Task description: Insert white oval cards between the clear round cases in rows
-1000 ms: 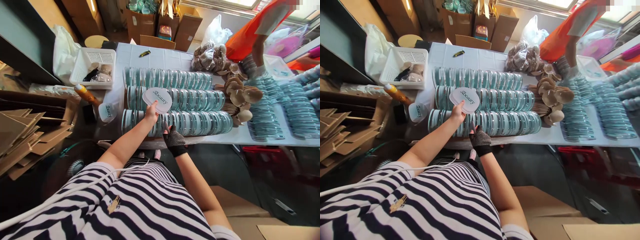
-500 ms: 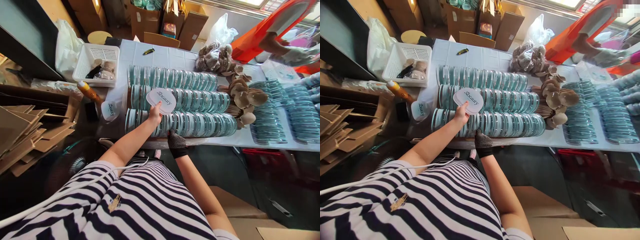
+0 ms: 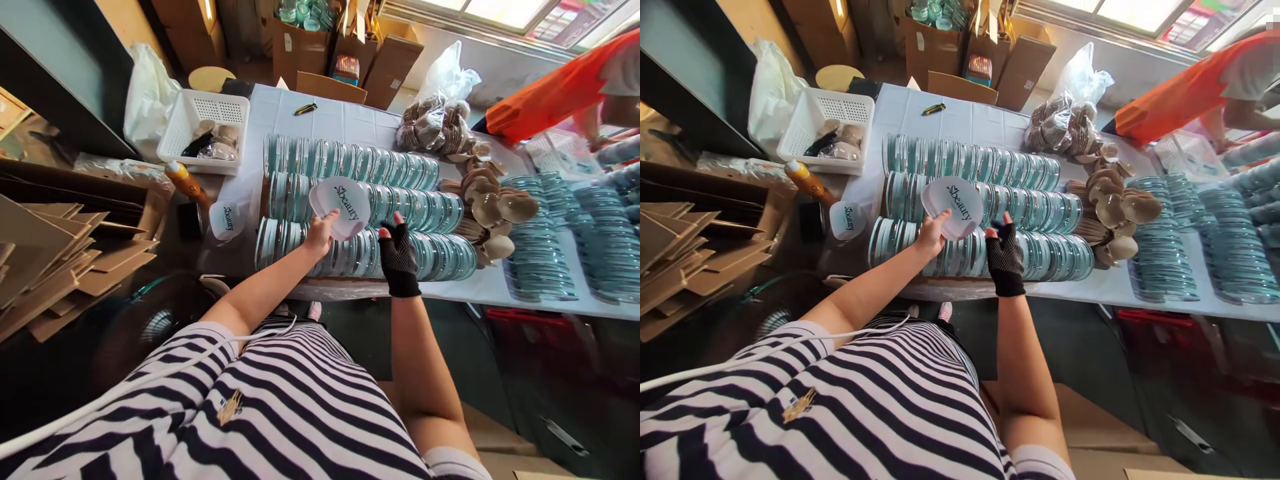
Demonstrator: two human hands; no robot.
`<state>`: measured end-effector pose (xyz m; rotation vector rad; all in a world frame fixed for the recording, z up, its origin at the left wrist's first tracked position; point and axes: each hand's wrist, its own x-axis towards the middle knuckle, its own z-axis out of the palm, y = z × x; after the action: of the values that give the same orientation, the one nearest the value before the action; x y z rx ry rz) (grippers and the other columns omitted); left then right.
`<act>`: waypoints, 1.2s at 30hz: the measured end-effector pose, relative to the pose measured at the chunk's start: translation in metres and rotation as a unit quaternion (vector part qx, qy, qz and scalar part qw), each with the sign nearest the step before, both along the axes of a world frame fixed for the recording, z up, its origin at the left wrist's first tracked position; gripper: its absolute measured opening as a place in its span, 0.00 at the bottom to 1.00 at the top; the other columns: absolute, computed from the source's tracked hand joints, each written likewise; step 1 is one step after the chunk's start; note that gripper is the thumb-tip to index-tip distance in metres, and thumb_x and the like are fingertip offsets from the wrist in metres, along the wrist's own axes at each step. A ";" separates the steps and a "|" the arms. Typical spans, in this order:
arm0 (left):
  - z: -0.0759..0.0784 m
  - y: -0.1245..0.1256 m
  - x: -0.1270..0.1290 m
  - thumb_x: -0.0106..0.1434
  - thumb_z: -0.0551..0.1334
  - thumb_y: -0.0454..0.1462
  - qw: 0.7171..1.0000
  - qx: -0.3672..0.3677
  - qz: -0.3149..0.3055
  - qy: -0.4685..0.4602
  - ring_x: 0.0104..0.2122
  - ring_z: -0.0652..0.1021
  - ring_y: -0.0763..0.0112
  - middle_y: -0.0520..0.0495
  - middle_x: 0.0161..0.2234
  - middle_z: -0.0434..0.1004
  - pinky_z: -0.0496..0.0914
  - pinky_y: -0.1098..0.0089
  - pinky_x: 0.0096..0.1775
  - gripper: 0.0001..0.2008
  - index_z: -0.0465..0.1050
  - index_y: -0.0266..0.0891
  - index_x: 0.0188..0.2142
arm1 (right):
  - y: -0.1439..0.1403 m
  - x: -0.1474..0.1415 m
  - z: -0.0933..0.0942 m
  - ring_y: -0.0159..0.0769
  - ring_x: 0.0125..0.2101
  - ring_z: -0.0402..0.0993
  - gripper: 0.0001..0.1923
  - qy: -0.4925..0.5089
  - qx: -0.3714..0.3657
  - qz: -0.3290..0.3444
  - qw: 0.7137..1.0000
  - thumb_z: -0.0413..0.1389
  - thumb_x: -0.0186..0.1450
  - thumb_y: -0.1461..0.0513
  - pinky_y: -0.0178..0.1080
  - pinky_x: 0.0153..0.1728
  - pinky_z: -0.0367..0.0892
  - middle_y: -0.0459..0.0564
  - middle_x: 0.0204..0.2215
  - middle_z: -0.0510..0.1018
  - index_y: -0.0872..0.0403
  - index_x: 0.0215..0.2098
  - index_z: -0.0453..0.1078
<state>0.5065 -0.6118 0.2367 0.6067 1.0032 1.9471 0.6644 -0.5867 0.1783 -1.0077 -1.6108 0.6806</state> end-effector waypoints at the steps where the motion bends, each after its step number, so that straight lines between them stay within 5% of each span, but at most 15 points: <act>1: 0.000 -0.005 0.002 0.56 0.68 0.29 1.000 -0.003 -0.014 0.005 0.41 0.81 0.61 0.47 0.33 0.82 0.72 0.58 0.51 0.11 0.75 0.35 0.40 | 0.002 -0.001 0.007 0.43 0.52 0.72 0.30 -0.020 0.043 -0.039 0.998 0.48 0.67 0.49 0.47 0.51 0.69 0.60 0.54 0.74 0.55 0.62 0.62; 4: -0.004 -0.019 0.006 0.56 0.67 0.30 0.999 -0.007 -0.026 0.033 0.38 0.82 0.62 0.47 0.30 0.82 0.73 0.59 0.49 0.07 0.76 0.35 0.36 | -0.006 -0.020 0.016 0.47 0.62 0.60 0.30 -0.084 0.143 -0.081 0.983 0.50 0.66 0.52 0.52 0.59 0.61 0.63 0.62 0.65 0.56 0.63 0.61; 6: -0.007 -0.025 0.007 0.57 0.66 0.30 0.998 -0.017 -0.033 0.047 0.37 0.81 0.62 0.46 0.31 0.82 0.74 0.60 0.48 0.05 0.77 0.37 0.34 | -0.016 -0.037 0.018 0.46 0.59 0.64 0.26 -0.084 0.181 -0.068 0.978 0.48 0.67 0.54 0.51 0.57 0.63 0.62 0.60 0.68 0.55 0.61 0.64; 9: -0.006 -0.026 0.003 0.58 0.66 0.30 0.997 -0.043 -0.051 0.044 0.38 0.81 0.61 0.47 0.31 0.82 0.74 0.60 0.48 0.04 0.78 0.38 0.33 | -0.030 -0.047 0.018 0.45 0.45 0.74 0.23 -0.050 0.123 -0.084 0.988 0.43 0.68 0.56 0.45 0.45 0.70 0.61 0.45 0.77 0.58 0.54 0.69; 13: 0.013 -0.018 -0.022 0.58 0.67 0.30 0.999 -0.031 0.018 0.013 0.41 0.82 0.62 0.49 0.29 0.81 0.74 0.60 0.50 0.06 0.76 0.37 0.36 | -0.071 -0.012 0.007 0.45 0.35 0.76 0.25 -0.088 0.038 -0.171 0.981 0.45 0.68 0.52 0.40 0.32 0.68 0.60 0.35 0.79 0.60 0.53 0.70; 18: 0.029 -0.009 -0.058 0.59 0.67 0.28 0.997 -0.002 0.072 -0.032 0.44 0.82 0.65 0.45 0.37 0.83 0.72 0.61 0.53 0.13 0.76 0.36 0.44 | -0.130 -0.003 -0.027 0.39 0.26 0.74 0.21 -0.306 0.003 -0.028 0.952 0.47 0.68 0.56 0.35 0.26 0.60 0.53 0.31 0.80 0.52 0.56 0.69; 24: 0.024 -0.012 -0.061 0.60 0.68 0.31 0.995 0.001 0.069 -0.070 0.48 0.81 0.64 0.41 0.47 0.81 0.72 0.61 0.54 0.20 0.73 0.37 0.52 | -0.102 -0.077 -0.021 0.38 0.29 0.75 0.20 -0.339 -0.039 0.001 0.940 0.45 0.71 0.55 0.34 0.28 0.56 0.53 0.32 0.80 0.56 0.56 0.65; 30: 0.026 -0.010 -0.066 0.63 0.62 0.29 0.994 -0.001 0.042 -0.097 0.48 0.80 0.64 0.42 0.46 0.82 0.73 0.59 0.53 0.17 0.73 0.37 0.52 | -0.094 -0.073 -0.026 0.36 0.32 0.75 0.13 -0.296 -0.049 -0.001 0.954 0.45 0.70 0.60 0.34 0.30 0.57 0.54 0.35 0.80 0.57 0.46 0.68; 36: 0.028 -0.008 -0.077 0.64 0.61 0.32 0.992 -0.021 0.003 -0.124 0.50 0.79 0.61 0.41 0.48 0.81 0.72 0.54 0.53 0.15 0.73 0.39 0.51 | -0.079 -0.093 -0.022 0.39 0.34 0.77 0.14 -0.327 -0.051 0.018 0.944 0.45 0.70 0.60 0.36 0.33 0.61 0.57 0.35 0.80 0.56 0.46 0.70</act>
<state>0.4300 -0.6199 0.2649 0.3272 0.8867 1.9452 0.5717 -0.6659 0.1560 -1.3770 -2.1843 0.4744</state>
